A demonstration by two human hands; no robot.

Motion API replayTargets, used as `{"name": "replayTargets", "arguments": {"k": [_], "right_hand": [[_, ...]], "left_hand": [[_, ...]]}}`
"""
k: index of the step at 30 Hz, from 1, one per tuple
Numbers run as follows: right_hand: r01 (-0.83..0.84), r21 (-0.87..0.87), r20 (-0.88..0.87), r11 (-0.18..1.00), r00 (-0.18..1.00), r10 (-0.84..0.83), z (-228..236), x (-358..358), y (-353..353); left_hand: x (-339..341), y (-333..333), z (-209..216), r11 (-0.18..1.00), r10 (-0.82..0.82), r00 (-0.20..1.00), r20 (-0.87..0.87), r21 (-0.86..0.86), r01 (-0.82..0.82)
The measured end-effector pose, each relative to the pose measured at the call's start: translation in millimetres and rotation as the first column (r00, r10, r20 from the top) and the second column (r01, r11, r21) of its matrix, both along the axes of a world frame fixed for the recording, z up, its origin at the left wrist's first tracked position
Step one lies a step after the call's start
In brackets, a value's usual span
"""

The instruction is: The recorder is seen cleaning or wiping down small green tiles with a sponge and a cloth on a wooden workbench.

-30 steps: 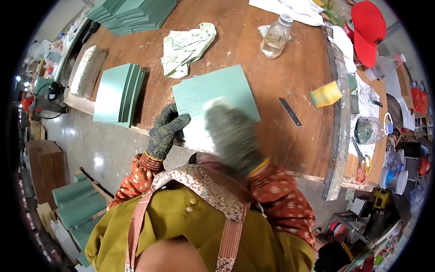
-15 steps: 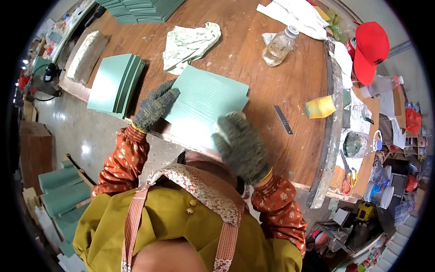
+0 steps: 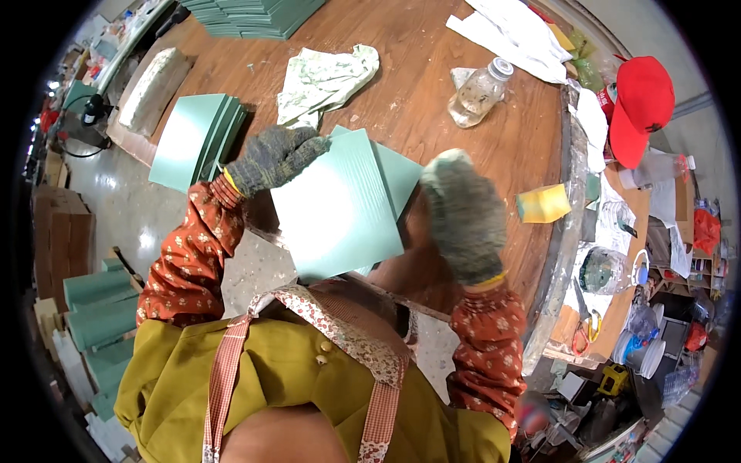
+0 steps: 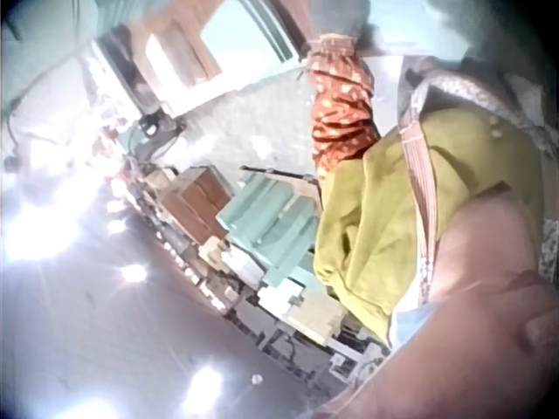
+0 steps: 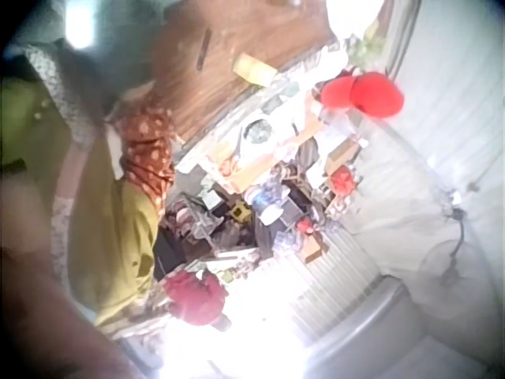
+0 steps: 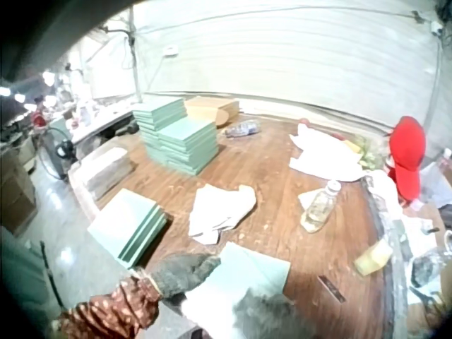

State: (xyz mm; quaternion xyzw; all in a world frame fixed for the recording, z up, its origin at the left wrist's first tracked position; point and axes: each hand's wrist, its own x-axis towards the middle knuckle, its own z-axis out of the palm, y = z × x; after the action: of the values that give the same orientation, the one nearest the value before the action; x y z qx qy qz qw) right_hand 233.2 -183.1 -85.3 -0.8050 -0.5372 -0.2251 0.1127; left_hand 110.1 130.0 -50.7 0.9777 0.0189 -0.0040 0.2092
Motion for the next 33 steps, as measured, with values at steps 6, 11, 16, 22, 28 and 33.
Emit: {"name": "replayTargets", "arguments": {"k": [6,11,16,22,28,33], "right_hand": [[0.485,-0.114,0.224,0.867,0.863,-0.453,46.3,26.4,-15.1],[0.436,-0.131,-0.063,0.890,0.893,-0.447,32.0,-13.1,-43.3],[0.461,-0.299,-0.150,0.836,0.842,-0.518,-45.7,-32.4,-57.2],[0.227,-0.299,-0.333,0.927,0.886,-0.324,-10.0,-112.8,-58.2],[-0.030,-0.368,-0.400,0.929,0.907,-0.129,-5.9,-131.7,-108.5],[0.087,-0.418,-0.466,0.904,0.834,-0.296,-4.2,-130.5,-115.9]], "left_hand": [[34.1,-8.9,28.5,0.985,0.033,0.972,0.233,0.155,-0.071],[-28.1,-9.5,27.5,0.898,0.423,0.851,0.312,-0.271,-0.347],[-108.2,-65.3,7.6,0.236,0.675,0.665,-0.320,-0.760,-0.605],[-120.6,-101.2,-26.2,0.164,0.654,0.703,-0.278,-0.856,-0.491],[-122.0,-92.7,-23.4,0.186,0.530,0.787,-0.316,-0.862,-0.471],[-128.4,-75.3,-19.4,0.219,0.471,0.843,-0.261,-0.891,-0.398]]}}
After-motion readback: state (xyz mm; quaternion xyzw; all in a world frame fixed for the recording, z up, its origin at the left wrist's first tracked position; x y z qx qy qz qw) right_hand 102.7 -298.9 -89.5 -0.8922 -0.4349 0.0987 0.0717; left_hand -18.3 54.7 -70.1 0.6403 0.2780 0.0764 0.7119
